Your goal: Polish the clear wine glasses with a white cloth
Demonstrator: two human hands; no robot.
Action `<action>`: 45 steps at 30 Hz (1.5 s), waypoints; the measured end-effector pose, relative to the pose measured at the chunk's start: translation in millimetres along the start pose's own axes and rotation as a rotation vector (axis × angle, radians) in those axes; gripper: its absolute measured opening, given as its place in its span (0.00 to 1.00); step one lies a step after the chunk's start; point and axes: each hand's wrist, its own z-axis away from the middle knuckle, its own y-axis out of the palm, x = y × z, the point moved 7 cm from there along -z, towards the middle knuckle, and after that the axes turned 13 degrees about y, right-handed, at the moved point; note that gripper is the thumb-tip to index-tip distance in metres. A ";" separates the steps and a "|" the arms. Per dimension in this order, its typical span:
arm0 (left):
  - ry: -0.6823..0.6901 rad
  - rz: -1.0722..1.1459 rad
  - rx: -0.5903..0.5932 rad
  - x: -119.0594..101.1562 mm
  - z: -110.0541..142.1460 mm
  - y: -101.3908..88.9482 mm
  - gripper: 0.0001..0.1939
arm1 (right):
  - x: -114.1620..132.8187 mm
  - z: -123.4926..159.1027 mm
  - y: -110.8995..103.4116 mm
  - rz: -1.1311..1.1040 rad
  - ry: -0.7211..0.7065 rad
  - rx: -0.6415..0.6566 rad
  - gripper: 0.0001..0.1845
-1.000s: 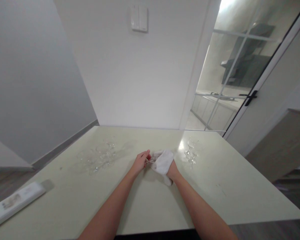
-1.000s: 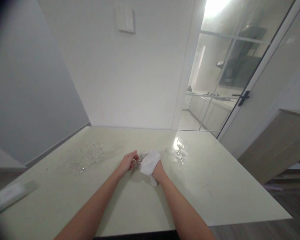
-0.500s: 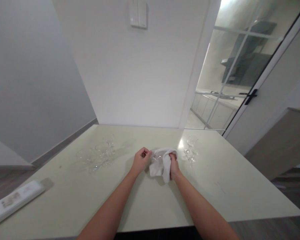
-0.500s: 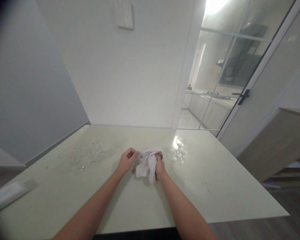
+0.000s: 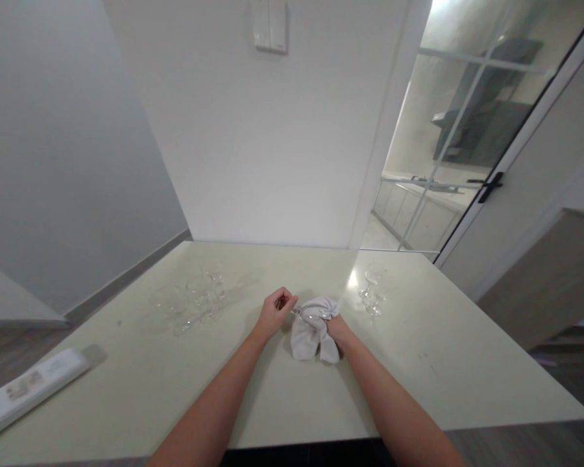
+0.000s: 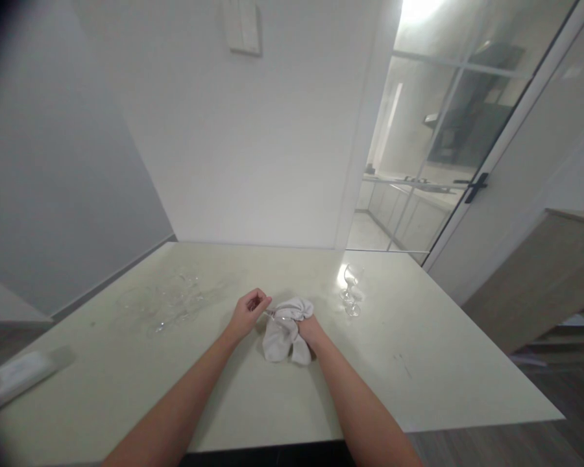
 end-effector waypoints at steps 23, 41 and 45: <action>0.077 -0.096 0.008 -10.5 4.2 -1.3 0.17 | -21.2 -2.5 -9.6 -0.017 0.054 -0.039 0.15; -0.078 -0.073 -0.147 21.7 -2.8 -11.7 0.21 | -21.1 1.6 -1.8 -0.279 0.250 -0.162 0.23; -0.082 -0.044 -0.058 23.3 -2.1 -1.3 0.22 | -15.4 4.6 -6.5 -0.144 0.226 -0.193 0.24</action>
